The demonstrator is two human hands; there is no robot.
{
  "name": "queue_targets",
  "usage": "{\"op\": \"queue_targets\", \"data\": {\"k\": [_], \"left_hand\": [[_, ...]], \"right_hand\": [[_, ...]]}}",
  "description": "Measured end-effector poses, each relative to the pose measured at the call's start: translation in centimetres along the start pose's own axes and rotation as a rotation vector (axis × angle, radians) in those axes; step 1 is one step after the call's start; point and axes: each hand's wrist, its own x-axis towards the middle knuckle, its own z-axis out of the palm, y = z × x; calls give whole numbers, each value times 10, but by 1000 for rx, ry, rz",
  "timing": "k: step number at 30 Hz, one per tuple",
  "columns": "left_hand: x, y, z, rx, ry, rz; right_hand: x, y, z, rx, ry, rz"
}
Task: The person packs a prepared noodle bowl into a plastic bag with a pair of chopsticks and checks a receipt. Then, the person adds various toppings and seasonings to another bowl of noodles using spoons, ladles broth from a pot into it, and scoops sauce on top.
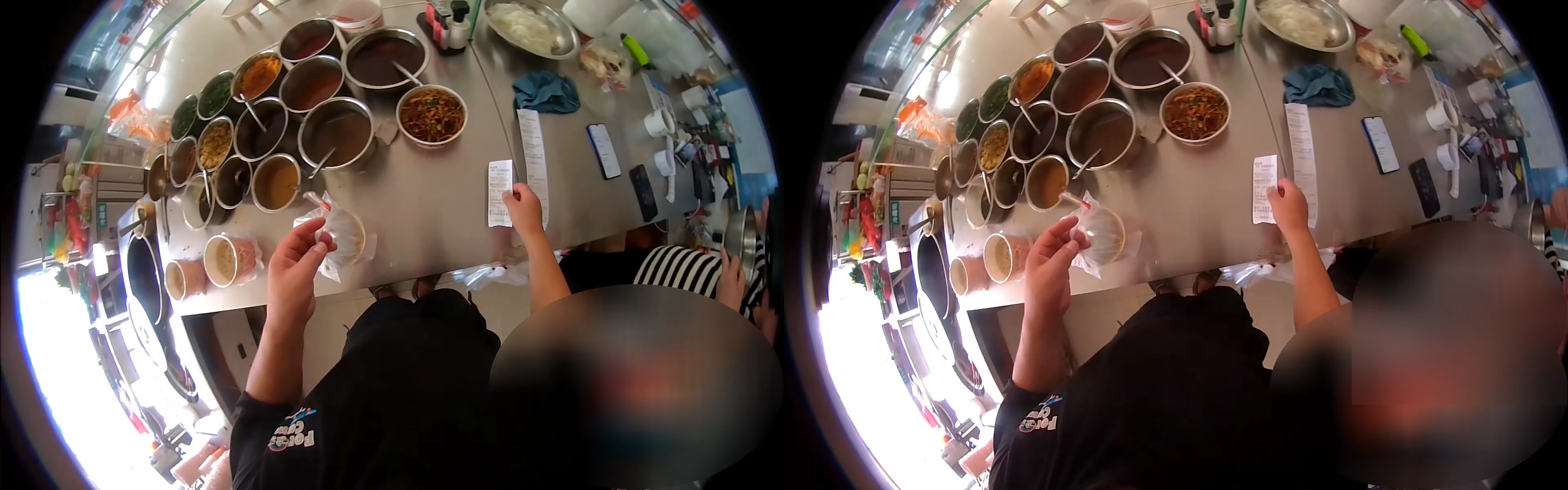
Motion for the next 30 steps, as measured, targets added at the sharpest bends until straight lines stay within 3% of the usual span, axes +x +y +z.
{"op": "queue_targets", "data": {"k": [5, 13, 15, 19, 21, 23, 26, 27, 28, 30], "left_hand": [[10, 35, 60, -82, -269, -2], [46, 10, 147, -172, -435, -83], [69, 4, 180, -234, -535, -73], [92, 1, 211, -239, -654, -85], [98, -1, 222, -109, -720, -93], [100, -4, 222, -81, -718, -70], [89, -7, 197, 875, -496, 680], [77, -6, 183, 902, -450, 729], [57, -10, 167, 864, -554, 687], [29, -4, 121, 853, -452, 506]], "right_hand": [[3, -3, -39, -46, 155, 29], [37, 34, -56, -196, 341, 35], [39, 43, -67, -482, 522, -257], [48, 57, -65, -270, 322, -231], [52, 57, -65, -36, 163, 76], [53, 54, -67, -52, 162, 68], [57, 87, -78, -292, 478, -15], [56, 107, -81, -401, 575, -83], [48, 87, -89, -346, 563, -46], [26, 85, -101, -295, 623, -72]]}}
